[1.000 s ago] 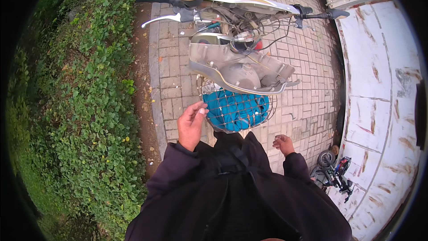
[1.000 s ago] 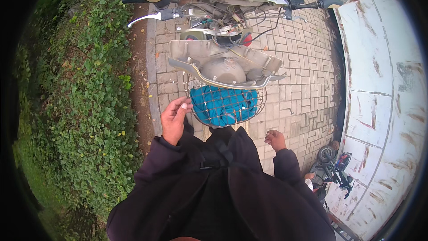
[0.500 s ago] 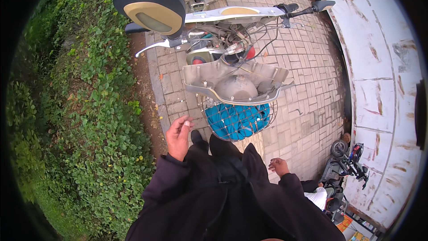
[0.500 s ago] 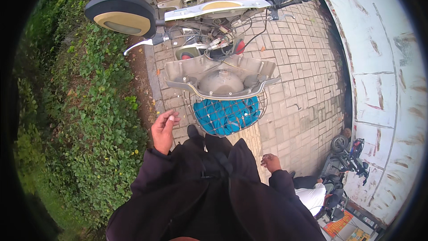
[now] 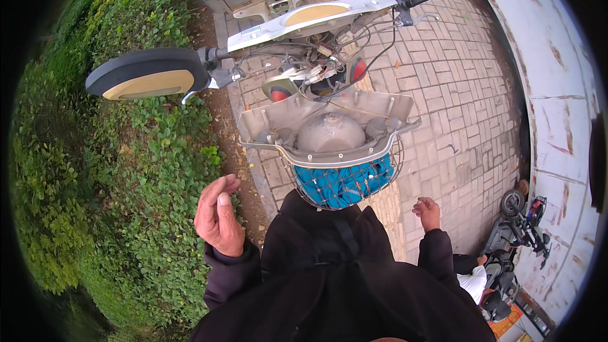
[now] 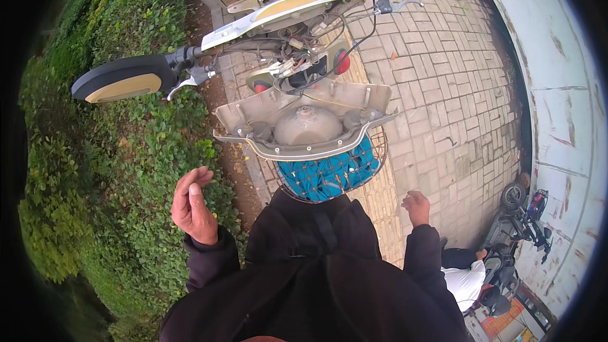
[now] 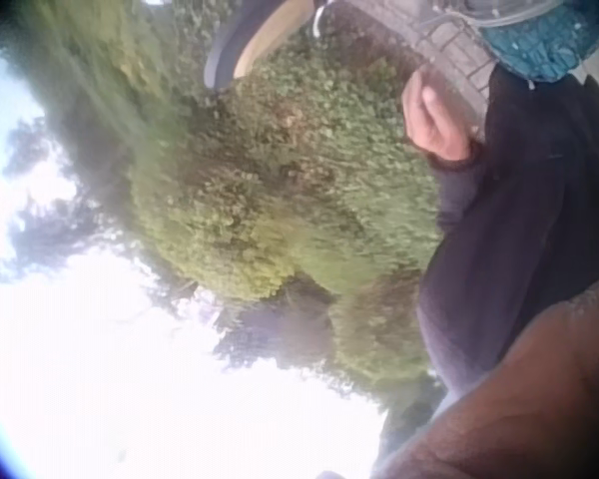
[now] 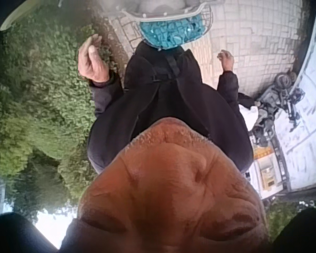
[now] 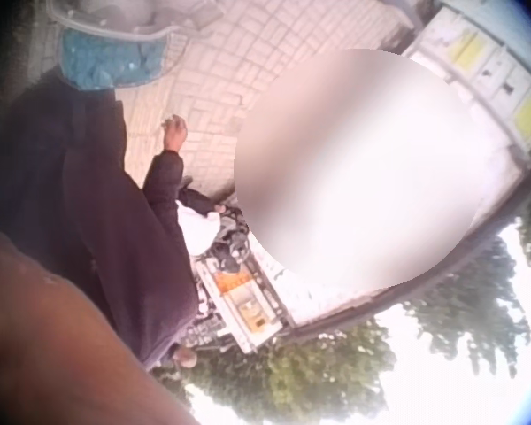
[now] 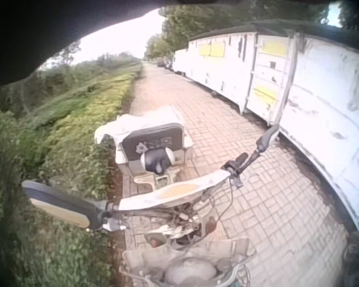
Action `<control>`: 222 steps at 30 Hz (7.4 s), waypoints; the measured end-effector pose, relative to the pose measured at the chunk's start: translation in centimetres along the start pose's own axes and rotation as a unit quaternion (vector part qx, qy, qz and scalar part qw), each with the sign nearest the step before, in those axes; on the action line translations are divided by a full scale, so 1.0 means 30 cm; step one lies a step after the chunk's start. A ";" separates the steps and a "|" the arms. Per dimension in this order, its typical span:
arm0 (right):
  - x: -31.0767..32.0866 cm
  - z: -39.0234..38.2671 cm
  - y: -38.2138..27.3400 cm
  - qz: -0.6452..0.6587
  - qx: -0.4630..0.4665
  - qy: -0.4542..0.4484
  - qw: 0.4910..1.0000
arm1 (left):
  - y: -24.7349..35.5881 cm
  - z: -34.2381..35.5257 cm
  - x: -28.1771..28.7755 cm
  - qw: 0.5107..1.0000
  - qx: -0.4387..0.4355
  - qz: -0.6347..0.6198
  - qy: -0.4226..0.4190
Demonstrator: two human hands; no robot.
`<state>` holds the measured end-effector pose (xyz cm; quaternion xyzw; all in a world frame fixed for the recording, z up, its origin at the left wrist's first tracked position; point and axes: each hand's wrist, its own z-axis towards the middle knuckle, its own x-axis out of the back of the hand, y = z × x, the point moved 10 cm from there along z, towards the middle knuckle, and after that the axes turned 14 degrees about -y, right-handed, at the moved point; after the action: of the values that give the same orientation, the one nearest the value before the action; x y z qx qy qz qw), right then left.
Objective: The person removes the front fairing of a scooter, disconnects the headlight wiring, and then removes and inspects the headlight bulb. They reconnect the wiring and reposition the fairing without fully securing it.
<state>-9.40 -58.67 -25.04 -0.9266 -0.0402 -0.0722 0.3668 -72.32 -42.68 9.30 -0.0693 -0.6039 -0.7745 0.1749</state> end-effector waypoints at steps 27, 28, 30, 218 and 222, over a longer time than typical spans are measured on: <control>-0.136 0.210 -0.044 -0.106 -0.029 -0.156 0.982 | -0.016 0.674 -0.779 0.734 -0.108 0.524 -0.418; -0.115 0.215 -0.025 -0.085 -0.041 -0.151 0.984 | -0.035 0.680 -0.778 0.733 -0.105 0.531 -0.413; -0.062 0.230 -0.024 -0.092 -0.028 -0.138 0.986 | -0.060 0.684 -0.774 0.734 -0.107 0.537 -0.402; -0.592 0.299 -1.756 0.015 0.258 -0.263 0.930 | 0.054 0.495 -0.502 0.964 0.033 0.110 -0.241; -0.573 0.295 -1.721 0.033 0.212 -0.251 0.944 | 0.043 0.480 -0.509 0.960 0.071 0.096 -0.252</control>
<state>-32.00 -15.40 0.58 -0.8163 -0.1142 0.1850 0.5351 -59.17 -26.26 9.36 -0.3070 -0.6724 -0.6667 0.0953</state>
